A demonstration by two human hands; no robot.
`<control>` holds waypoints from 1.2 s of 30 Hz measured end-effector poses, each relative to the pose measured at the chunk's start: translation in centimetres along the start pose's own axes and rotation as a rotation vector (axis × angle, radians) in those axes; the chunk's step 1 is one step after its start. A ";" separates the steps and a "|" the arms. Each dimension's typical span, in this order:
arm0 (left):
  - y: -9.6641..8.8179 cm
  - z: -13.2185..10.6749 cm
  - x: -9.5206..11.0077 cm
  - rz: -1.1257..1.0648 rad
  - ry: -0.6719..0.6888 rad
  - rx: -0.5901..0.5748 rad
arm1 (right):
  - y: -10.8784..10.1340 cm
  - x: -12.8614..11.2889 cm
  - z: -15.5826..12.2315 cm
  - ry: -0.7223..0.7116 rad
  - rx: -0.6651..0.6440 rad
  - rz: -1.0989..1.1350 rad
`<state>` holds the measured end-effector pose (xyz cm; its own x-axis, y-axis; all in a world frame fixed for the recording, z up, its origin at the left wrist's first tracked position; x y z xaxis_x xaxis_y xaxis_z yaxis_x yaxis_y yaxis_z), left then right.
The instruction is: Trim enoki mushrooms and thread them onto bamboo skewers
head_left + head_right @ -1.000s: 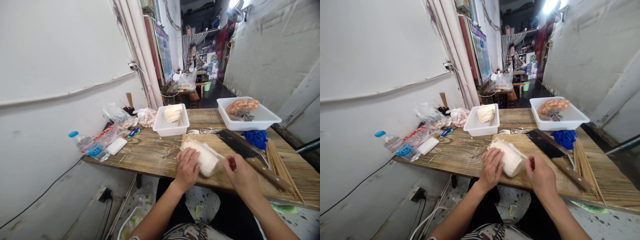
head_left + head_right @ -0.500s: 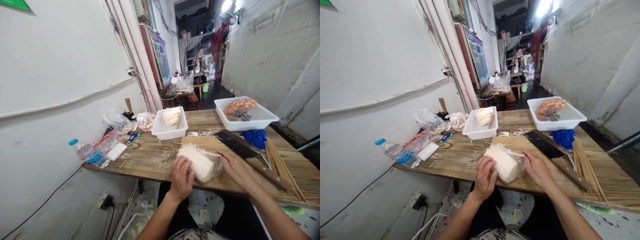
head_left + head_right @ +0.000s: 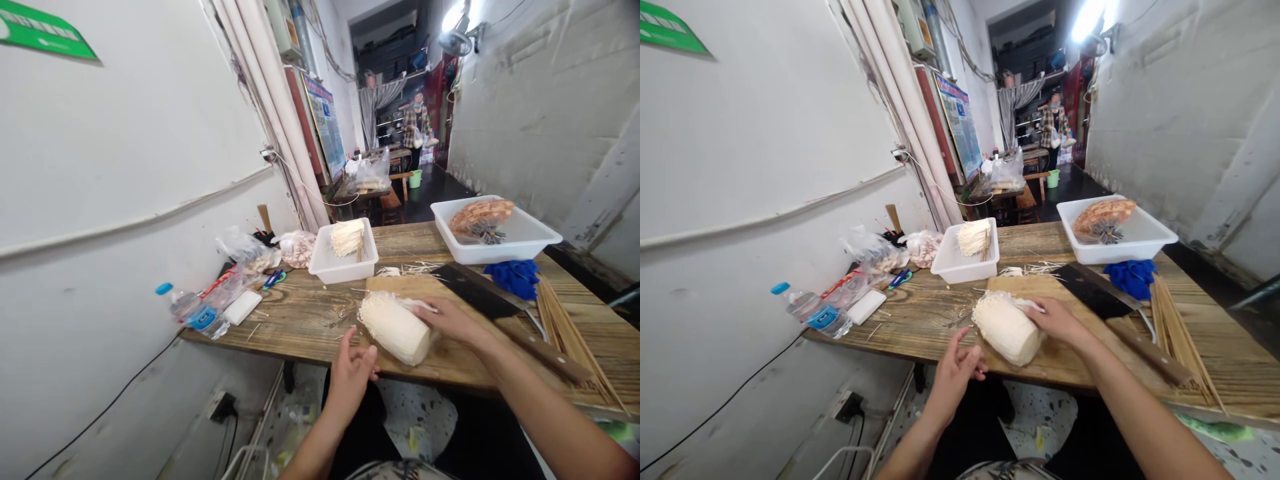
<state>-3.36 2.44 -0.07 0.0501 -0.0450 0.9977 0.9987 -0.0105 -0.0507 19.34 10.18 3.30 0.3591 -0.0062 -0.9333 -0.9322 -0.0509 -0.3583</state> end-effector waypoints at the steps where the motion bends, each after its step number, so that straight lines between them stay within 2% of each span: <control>1: 0.2 -0.2 -0.2 -0.131 -0.123 -0.020 | 0.2 0.3 -0.1 0.031 -0.013 0.078; 3: 0.9 -0.6 -0.1 -0.342 -0.292 -0.043 | 0.7 0.5 -0.5 0.104 -0.058 0.241; 5: 1.9 -0.7 0.5 -0.470 -0.349 -0.105 | 1.2 0.4 -1.0 0.173 -0.102 0.384; 7: 2.8 -0.7 1.1 -0.526 -0.335 -0.154 | 1.6 0.0 -1.6 0.231 -0.155 0.501; 10: 3.5 -0.4 1.2 -0.561 -0.323 -0.125 | 2.1 -0.7 -2.5 0.274 -0.202 0.629; 14: 4.7 0.6 0.3 -0.643 -0.395 -0.077 | 2.3 -1.8 -3.8 0.272 -0.198 0.734; 17: 6.1 2.2 0.5 -0.781 -0.378 -0.135 | 2.0 -2.6 -4.4 0.249 -0.185 0.793; 20: 7.4 3.8 1.2 -0.867 -0.392 -0.247 | 1.5 -3.0 -4.5 0.248 -0.164 0.835; 25: 8.4 4.7 1.4 -0.914 -0.559 -0.387 | 0.0 -2.8 -4.4 0.273 -0.134 0.843; 30: 8.4 4.9 0.8 -0.951 -0.673 -0.370 | -1.6 -2.4 -5.4 0.218 -0.026 0.799; 36: 8.8 5.7 0.9 -0.959 -0.660 -0.373 | -0.3 -0.7 -6.3 0.217 0.049 0.690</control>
<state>5.50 8.00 0.65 -0.5996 0.6527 0.4631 0.5746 -0.0516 0.8168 19.70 3.95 4.20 -0.3152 -0.2193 -0.9233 -0.9490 0.0805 0.3048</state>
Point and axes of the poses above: each hand's wrist, its own z-axis towards the middle knuckle, its own y-axis out of the palm, x = y × z, the point moved 5 cm from there along z, towards the middle knuckle, and after that the axes turned 8 degrees about y, right-handed, at the moved point
